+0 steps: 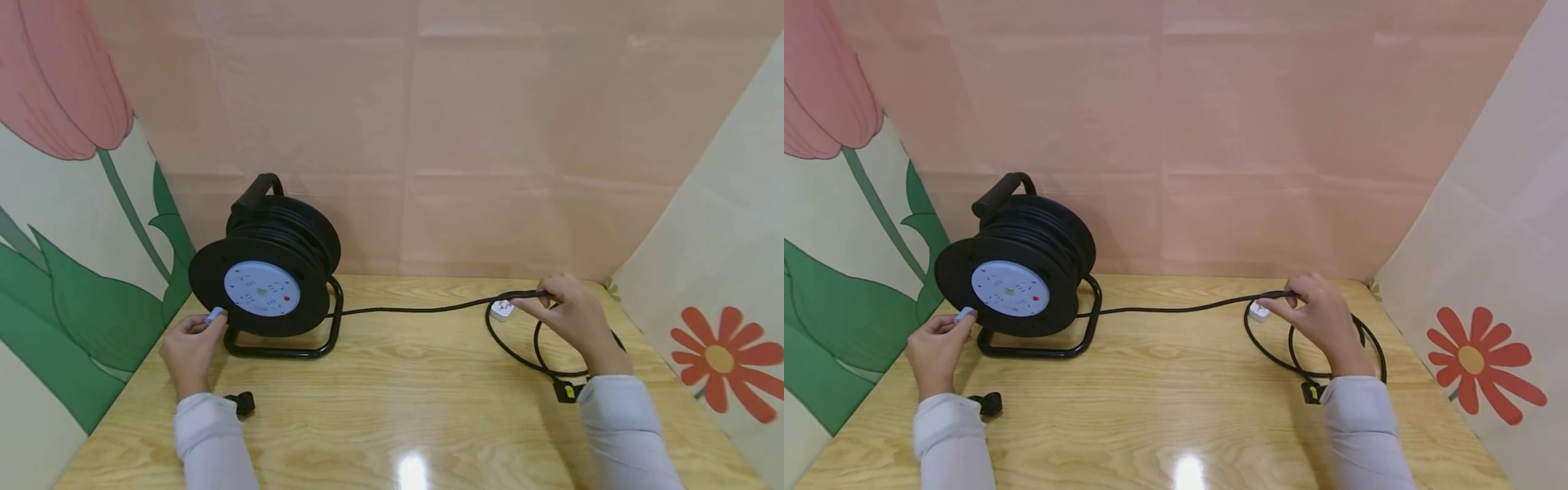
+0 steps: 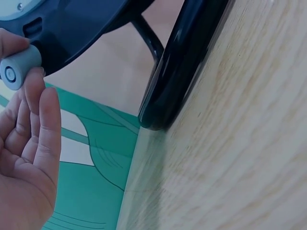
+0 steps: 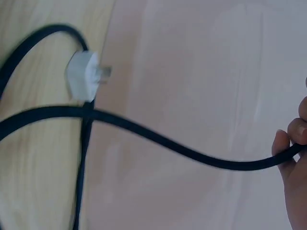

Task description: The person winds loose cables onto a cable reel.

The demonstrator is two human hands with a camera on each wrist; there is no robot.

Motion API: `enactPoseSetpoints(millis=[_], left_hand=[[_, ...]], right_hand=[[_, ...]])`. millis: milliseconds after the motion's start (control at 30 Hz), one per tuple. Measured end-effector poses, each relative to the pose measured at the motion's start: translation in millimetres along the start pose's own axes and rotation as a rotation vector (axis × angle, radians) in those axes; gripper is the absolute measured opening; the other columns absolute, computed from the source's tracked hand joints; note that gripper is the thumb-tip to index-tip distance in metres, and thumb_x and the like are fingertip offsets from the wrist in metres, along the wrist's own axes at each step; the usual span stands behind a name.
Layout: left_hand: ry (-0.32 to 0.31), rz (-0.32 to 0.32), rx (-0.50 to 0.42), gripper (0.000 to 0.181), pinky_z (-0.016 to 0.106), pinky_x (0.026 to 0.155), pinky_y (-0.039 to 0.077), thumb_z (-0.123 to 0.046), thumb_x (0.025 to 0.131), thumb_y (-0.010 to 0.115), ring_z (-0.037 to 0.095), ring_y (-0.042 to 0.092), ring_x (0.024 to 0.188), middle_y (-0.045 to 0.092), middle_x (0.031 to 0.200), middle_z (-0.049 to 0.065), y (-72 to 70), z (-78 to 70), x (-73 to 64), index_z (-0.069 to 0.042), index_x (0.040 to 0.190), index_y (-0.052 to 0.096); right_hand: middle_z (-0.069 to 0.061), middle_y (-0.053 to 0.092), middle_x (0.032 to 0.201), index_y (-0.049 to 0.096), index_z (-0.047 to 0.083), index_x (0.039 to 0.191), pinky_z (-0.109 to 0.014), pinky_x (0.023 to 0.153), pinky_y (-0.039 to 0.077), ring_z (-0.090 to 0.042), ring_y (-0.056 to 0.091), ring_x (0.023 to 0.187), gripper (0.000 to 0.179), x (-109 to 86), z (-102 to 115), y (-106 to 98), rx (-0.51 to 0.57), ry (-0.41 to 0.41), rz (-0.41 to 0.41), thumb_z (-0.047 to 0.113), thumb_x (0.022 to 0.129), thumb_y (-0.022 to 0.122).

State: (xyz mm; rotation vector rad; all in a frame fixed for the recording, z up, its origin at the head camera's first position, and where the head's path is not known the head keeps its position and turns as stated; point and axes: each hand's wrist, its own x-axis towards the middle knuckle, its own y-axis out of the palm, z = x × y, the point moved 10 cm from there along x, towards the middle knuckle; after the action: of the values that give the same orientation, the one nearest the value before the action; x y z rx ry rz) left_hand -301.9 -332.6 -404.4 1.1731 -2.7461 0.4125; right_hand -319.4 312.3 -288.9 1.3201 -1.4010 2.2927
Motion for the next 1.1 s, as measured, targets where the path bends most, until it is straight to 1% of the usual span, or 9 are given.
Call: enactPoseSetpoints(millis=[67,200,333,433,567,767,900,1033,1100], left_hand=[[-0.004,-0.005,-0.003,0.035,0.014,0.056,0.045,-0.037,0.077,0.085,0.003,0.057,0.067,0.061,0.066,-0.019,-0.6,0.2,0.0,-0.005,0.083,0.072],[-0.01,-0.016,0.003,0.036,0.014,0.056,0.044,-0.038,0.077,0.085,0.003,0.057,0.067,0.061,0.066,-0.02,-2.7,1.3,-0.3,-0.005,0.084,0.072],[-0.02,-0.007,0.007,0.037,0.014,0.056,0.044,-0.039,0.077,0.085,0.003,0.056,0.068,0.061,0.067,-0.019,-2.6,2.7,-0.2,-0.005,0.086,0.073],[-0.026,-0.006,-0.005,0.038,0.014,0.056,0.044,-0.039,0.078,0.085,0.004,0.056,0.068,0.061,0.068,-0.018,-2.5,3.1,0.3,-0.004,0.087,0.073],[-0.031,-0.006,-0.019,0.037,0.014,0.056,0.045,-0.039,0.077,0.086,0.005,0.057,0.069,0.062,0.07,-0.015,-0.9,2.2,0.7,-0.005,0.086,0.072],[-0.032,-0.013,-0.014,0.036,0.015,0.057,0.045,-0.04,0.077,0.086,0.005,0.057,0.07,0.062,0.069,-0.016,0.1,1.6,1.4,-0.007,0.083,0.072],[-0.033,-0.01,-0.015,0.041,0.015,0.057,0.045,-0.042,0.077,0.085,0.004,0.057,0.07,0.062,0.068,-0.018,-0.5,1.1,1.8,-0.004,0.086,0.073],[-0.066,0.011,-0.016,0.042,0.016,0.059,0.044,-0.046,0.078,0.084,0.002,0.058,0.069,0.063,0.066,-0.02,0.7,3.7,2.2,-0.006,0.085,0.073],[-0.102,0.029,-0.071,0.038,0.016,0.061,0.047,-0.044,0.078,0.085,0.003,0.061,0.066,0.065,0.065,-0.018,2.7,6.6,2.0,-0.008,0.083,0.073]], right_hand=[[0.007,0.041,0.067,0.046,0.021,0.069,-0.021,0.056,0.026,-0.007,0.033,0.064,0.048,-6.4,-7,-5,-0.003,0.001,-0.028,0.012,0.066,0.093],[0.007,0.04,0.067,0.049,0.015,0.071,-0.022,0.058,0.026,-0.008,0.032,0.061,0.044,-16.4,-16,-7,0.01,-0.003,-0.053,0.012,0.068,0.092],[0.004,0.039,0.066,0.051,0.014,0.075,-0.023,0.057,0.025,-0.007,0.03,0.059,0.041,-26.3,-33,-7,0.041,0.076,-0.065,0.007,0.069,0.091],[0.001,0.039,0.066,0.053,0.014,0.077,-0.024,0.056,0.026,-0.008,0.031,0.059,0.038,-32.0,-47,-5,0.049,0.148,-0.063,0.007,0.073,0.09],[-0.005,0.042,0.066,0.054,0.013,0.078,-0.024,0.054,0.027,-0.009,0.033,0.059,0.036,-38.6,-58,-9,0.04,0.206,-0.077,0.009,0.074,0.09],[0.0,0.046,0.064,0.053,0.018,0.072,-0.021,0.049,0.029,-0.006,0.036,0.053,0.039,-42.8,-73,-19,0.034,0.29,-0.126,0.015,0.072,0.093],[0.0,0.046,0.06,0.052,0.017,0.065,-0.02,0.049,0.029,-0.006,0.035,0.05,0.042,-41.7,-79,-17,0.044,0.303,-0.18,0.018,0.07,0.094],[-0.001,0.043,0.057,0.053,0.014,0.066,-0.021,0.05,0.028,-0.007,0.033,0.049,0.038,-44.6,-81,-7,0.037,0.311,-0.212,0.018,0.079,0.088],[-0.001,0.043,0.055,0.056,0.012,0.07,-0.02,0.048,0.028,-0.007,0.034,0.047,0.031,-47.3,-80,-2,0.023,0.308,-0.216,0.016,0.084,0.084]])
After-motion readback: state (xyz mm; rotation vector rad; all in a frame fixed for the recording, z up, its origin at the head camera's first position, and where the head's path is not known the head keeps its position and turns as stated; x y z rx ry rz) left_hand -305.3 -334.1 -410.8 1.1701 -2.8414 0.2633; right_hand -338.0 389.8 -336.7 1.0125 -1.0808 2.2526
